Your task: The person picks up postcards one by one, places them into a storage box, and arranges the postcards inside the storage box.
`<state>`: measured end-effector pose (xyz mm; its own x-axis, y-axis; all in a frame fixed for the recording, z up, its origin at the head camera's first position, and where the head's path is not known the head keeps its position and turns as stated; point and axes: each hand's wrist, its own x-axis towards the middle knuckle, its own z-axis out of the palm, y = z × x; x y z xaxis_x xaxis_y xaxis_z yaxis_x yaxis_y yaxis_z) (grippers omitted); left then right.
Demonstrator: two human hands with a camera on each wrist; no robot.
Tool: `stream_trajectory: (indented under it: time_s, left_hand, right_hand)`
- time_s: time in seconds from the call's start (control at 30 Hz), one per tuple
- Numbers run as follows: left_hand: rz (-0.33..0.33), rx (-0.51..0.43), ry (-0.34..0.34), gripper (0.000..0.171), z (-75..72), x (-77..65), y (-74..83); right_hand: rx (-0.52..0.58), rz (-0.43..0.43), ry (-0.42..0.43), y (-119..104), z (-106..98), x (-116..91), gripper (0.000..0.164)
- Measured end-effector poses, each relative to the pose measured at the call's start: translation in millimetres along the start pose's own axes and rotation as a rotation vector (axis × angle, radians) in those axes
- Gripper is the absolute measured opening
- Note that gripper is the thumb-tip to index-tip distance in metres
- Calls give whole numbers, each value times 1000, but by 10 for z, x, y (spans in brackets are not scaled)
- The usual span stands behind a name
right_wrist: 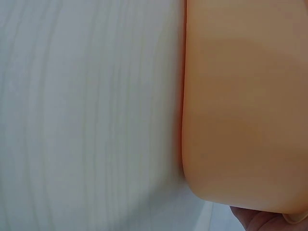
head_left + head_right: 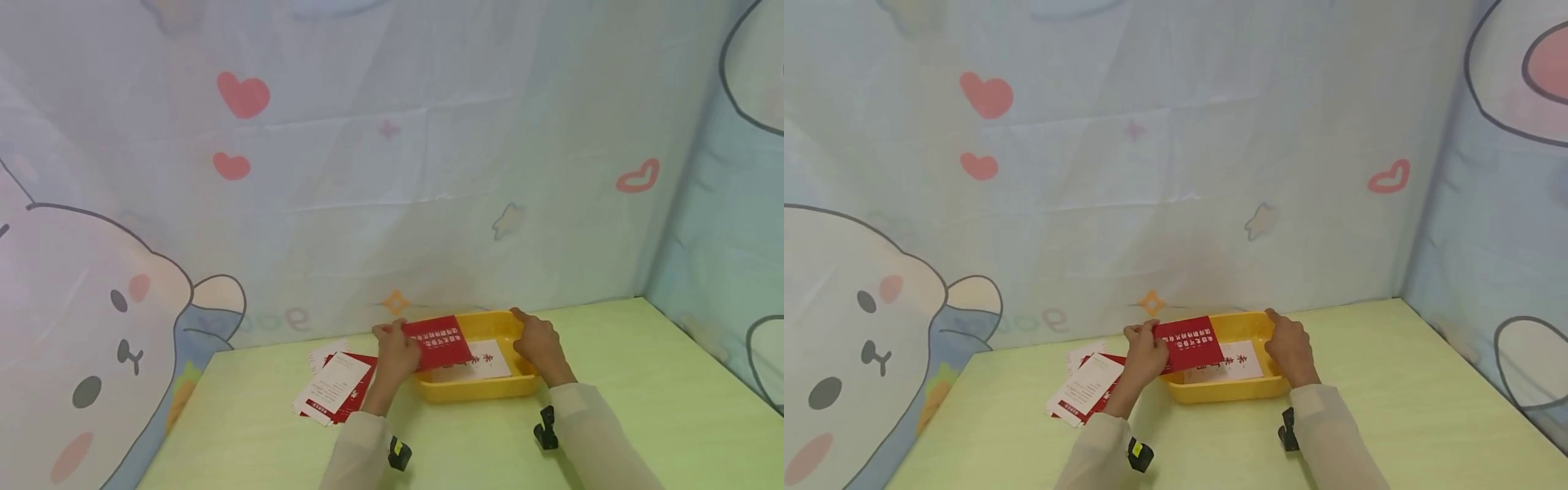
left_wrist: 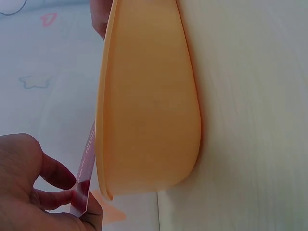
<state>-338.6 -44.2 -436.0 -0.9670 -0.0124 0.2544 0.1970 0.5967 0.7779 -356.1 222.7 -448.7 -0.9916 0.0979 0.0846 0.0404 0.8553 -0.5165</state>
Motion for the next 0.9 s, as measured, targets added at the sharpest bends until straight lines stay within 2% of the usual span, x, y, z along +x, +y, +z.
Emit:
stream_trajectory:
  time_s: [0.4,0.7,0.9]
  left_hand:
    - [58,45,-9,51,121,22,160]
    - [92,80,-6,52,260,44,161]
    - [84,95,-39,53,331,57,214]
  right_hand:
    - [0,8,4,3,16,8,67]
    - [0,19,4,32,45,15,66]
    - [-2,11,4,28,35,12,67]
